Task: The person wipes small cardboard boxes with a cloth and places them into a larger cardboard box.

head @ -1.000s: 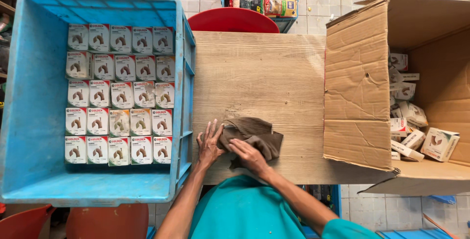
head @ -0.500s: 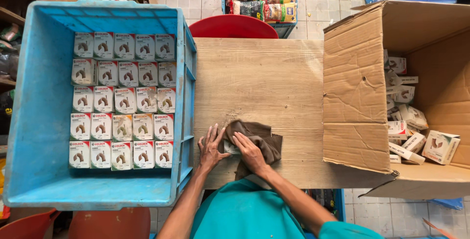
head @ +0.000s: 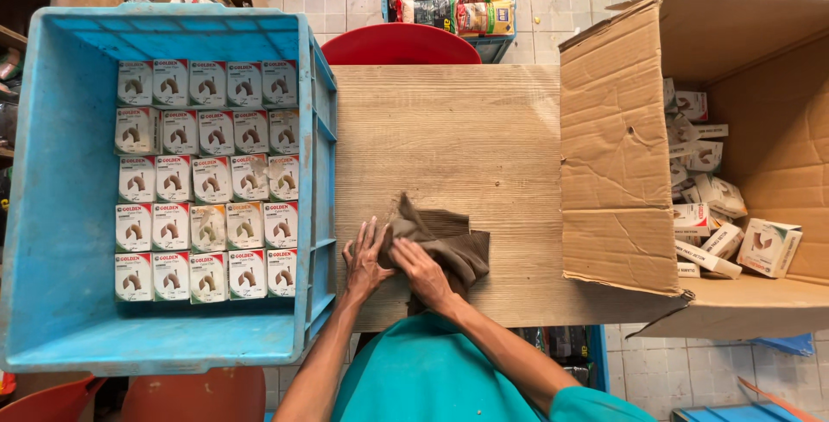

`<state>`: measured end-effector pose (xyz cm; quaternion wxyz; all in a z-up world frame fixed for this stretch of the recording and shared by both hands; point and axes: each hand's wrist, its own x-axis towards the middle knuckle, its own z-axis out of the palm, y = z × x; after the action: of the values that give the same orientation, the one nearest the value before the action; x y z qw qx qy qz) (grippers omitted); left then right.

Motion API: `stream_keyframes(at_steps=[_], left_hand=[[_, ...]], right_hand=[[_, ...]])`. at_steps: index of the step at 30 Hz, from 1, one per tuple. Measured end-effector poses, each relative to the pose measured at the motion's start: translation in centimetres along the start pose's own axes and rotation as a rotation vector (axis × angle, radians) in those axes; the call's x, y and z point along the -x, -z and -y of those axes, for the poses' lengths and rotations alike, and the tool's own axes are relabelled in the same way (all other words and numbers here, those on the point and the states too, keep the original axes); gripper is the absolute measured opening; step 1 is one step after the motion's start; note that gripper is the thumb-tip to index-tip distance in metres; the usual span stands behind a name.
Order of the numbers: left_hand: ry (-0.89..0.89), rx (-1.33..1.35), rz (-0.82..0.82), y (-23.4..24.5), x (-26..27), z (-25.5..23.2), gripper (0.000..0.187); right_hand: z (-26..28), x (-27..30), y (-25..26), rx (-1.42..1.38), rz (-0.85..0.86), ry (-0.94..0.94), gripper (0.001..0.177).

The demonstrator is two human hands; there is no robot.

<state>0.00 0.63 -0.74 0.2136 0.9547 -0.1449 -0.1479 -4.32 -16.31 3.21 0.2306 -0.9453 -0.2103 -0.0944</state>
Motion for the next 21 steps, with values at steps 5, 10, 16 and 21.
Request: stream_keyframes(at_steps=[5,10,16,21], left_hand=[[0.01,0.051,-0.008,1.6,0.7,-1.3,0.106],[0.008,0.042,-0.007,0.6,0.5,-0.5,0.103],[-0.004,0.123,0.009,1.8,0.7,-1.3,0.106],[-0.026,0.041,0.058,3.1,0.8,-3.5,0.122]], right_hand=[[-1.8,1.5,0.8,0.053,0.008,0.018,0.04],[-0.8,1.0,-0.9,0.04,-0.057,-0.023,0.04],[-7.2,6.2,0.1,0.168,0.088,0.005,0.029],[-11.3,6.9,3.7,0.3,0.102,-0.554,0.021]])
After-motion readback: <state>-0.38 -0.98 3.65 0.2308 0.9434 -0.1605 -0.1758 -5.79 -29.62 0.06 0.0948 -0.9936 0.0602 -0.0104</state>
